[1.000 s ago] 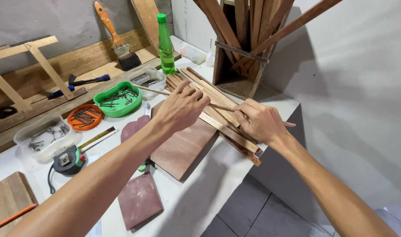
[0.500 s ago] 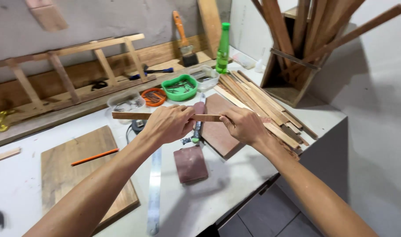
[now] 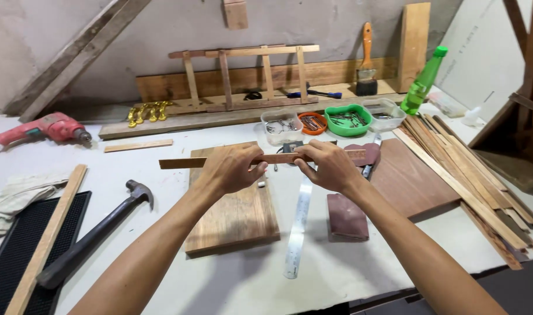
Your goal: The person is measuring and marking wooden planks using a ruler, tape measure, and pencil at a workbench.
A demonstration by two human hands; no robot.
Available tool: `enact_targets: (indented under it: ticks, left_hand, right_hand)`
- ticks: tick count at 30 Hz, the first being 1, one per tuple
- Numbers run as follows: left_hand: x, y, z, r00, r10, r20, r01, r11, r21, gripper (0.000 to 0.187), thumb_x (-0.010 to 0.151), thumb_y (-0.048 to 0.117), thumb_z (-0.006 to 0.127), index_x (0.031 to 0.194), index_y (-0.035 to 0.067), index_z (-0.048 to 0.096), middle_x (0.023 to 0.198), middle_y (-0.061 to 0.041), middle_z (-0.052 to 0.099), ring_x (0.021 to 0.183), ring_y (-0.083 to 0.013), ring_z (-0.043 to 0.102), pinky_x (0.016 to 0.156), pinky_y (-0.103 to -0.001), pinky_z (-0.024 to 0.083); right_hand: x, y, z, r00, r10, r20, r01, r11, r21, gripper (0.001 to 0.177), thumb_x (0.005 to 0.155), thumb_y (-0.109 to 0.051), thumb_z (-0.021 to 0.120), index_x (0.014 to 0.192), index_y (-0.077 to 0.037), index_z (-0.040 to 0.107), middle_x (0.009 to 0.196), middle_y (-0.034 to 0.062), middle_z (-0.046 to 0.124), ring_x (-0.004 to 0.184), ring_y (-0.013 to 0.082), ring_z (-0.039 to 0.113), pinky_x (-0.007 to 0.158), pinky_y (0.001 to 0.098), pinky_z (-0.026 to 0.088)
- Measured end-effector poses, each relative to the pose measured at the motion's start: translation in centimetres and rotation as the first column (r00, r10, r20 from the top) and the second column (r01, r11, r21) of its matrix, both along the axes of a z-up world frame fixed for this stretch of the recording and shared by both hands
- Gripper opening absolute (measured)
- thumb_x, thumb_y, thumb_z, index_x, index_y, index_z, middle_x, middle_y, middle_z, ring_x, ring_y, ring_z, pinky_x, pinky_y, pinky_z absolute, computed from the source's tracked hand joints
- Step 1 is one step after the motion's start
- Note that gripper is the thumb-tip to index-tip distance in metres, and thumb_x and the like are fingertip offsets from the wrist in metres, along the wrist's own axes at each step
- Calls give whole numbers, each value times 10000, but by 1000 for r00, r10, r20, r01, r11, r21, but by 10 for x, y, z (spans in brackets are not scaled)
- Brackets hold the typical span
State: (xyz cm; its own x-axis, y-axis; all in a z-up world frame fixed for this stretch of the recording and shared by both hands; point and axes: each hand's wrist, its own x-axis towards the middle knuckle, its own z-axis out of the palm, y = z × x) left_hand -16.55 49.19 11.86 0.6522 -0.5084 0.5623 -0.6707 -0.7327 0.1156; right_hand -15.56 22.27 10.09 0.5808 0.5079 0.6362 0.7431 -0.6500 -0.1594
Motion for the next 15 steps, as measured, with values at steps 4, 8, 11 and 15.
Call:
enact_targets:
  ticks: [4, 8, 11, 15]
  left_hand:
    - [-14, 37, -10, 983, 156, -100, -161, 986, -39, 286, 857, 379, 708, 745, 115, 716, 636, -42, 692, 527, -223, 655, 473, -394, 500]
    - [-30, 70, -29, 910, 289, -297, -328, 941, -87, 406, 915, 464, 682, 728, 104, 710, 573, -37, 668, 475, -211, 606, 443, -393, 481]
    - [-45, 90, -40, 888, 316, -334, -393, 899, -193, 386, 884, 473, 699, 762, 111, 746, 567, -46, 680, 466, -198, 621, 464, -380, 499]
    - [-58, 118, -55, 905, 303, -297, -394, 860, -324, 366, 864, 471, 723, 861, 111, 792, 593, -48, 707, 481, -194, 650, 494, -375, 517]
  right_hand:
    - [-2, 44, -4, 981, 73, 181, -76, 997, 10, 267, 918, -203, 740, 1136, -52, 707, 928, 95, 677, 885, 287, 671, 860, 433, 528]
    - [-12, 91, -15, 928, 16, 372, -30, 999, 32, 331, 964, -159, 703, 1271, -38, 672, 1222, 120, 667, 1195, 311, 612, 1094, 488, 420]
    - [-16, 122, -28, 910, -17, 415, -6, 999, 54, 367, 968, -127, 676, 1327, -52, 657, 1379, 132, 629, 1364, 318, 542, 1212, 504, 341]
    - [-10, 155, -41, 920, 11, 392, -24, 999, 29, 384, 980, -118, 669, 1362, -80, 649, 1458, 125, 593, 1444, 308, 483, 1256, 509, 296]
